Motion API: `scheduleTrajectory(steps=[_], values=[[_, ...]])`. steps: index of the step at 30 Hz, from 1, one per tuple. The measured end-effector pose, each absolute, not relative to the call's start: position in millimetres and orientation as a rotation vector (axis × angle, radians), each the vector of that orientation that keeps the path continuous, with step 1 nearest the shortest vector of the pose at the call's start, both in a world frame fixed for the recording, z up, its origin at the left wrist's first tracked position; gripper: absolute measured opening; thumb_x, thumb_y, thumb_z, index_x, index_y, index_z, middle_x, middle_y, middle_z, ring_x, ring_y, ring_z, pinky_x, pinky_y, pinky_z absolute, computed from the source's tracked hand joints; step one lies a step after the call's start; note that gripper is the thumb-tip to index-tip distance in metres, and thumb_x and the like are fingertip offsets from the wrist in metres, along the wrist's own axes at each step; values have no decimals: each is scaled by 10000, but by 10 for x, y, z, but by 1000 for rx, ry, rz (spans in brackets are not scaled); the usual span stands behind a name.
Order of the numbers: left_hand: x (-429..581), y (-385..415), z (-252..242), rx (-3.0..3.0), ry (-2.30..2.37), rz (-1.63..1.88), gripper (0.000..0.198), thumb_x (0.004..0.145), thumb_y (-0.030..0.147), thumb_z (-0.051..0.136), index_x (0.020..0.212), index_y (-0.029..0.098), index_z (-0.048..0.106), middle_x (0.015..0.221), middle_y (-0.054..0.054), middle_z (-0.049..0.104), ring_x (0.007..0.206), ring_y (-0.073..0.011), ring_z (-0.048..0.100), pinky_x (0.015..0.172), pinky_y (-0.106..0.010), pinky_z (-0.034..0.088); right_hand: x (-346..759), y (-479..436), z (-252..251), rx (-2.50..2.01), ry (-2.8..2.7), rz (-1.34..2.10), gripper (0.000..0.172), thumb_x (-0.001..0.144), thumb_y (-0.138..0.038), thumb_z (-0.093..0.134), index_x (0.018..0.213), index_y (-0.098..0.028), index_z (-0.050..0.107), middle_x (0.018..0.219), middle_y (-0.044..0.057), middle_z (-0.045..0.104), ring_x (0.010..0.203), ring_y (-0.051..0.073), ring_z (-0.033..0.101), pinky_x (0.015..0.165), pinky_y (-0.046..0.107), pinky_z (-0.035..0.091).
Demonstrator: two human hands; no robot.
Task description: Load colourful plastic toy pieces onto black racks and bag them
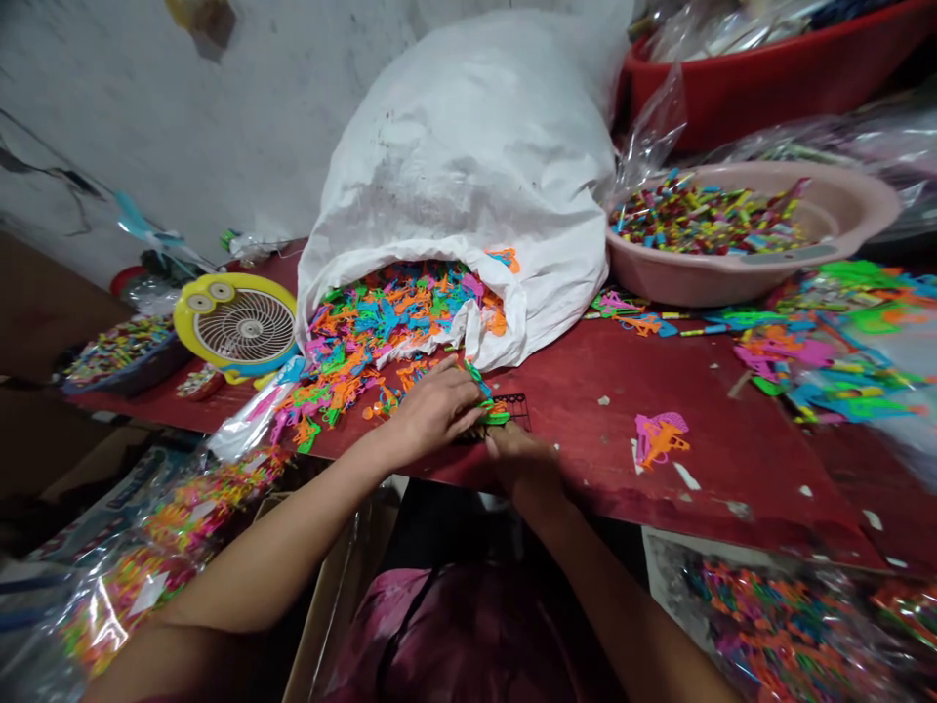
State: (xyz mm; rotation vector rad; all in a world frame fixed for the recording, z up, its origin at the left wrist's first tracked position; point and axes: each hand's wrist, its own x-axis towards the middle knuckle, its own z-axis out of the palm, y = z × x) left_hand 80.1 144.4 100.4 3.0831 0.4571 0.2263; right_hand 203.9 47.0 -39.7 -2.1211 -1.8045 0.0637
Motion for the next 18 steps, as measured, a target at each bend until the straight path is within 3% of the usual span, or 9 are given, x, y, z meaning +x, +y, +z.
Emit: scheduleTrajectory(steps=[6, 11, 14, 18], values=[[820, 1468, 933, 3075, 431, 238, 207, 953, 256, 507, 821, 165, 637, 844, -38, 653, 845, -182, 605, 1076, -410, 381, 1965, 395, -351, -2229, -1771, -36, 361, 991, -282, 374, 1055, -245, 727, 940, 75, 703, 763, 172, 603, 605, 283, 284], [823, 1462, 925, 3074, 435, 253, 200, 953, 262, 510, 851, 169, 654, 868, -44, 670, 872, -189, 620, 1092, -420, 369, 1973, 381, -212, -2293, -1815, 94, 346, 988, -335, 398, 1190, -296, 676, 1021, 75, 683, 760, 166, 611, 593, 269, 317], [761, 1409, 945, 3035, 418, 373, 201, 948, 314, 538, 1014, 166, 658, 962, -61, 690, 955, -201, 631, 1097, -426, 369, 1990, 356, -230, -2260, -1840, 108, 343, 976, -322, 422, 1223, -294, 660, 1010, 81, 675, 806, 186, 637, 614, 268, 381], [606, 1286, 922, 2918, 644, 859, 390, 926, 421, 575, 1250, 204, 570, 1211, -92, 644, 1167, -227, 575, 1110, -455, 356, 2068, 159, -327, -1989, -1790, 26, 353, 954, -246, 453, 1250, -245, 644, 954, 79, 683, 835, 195, 661, 674, 270, 469]])
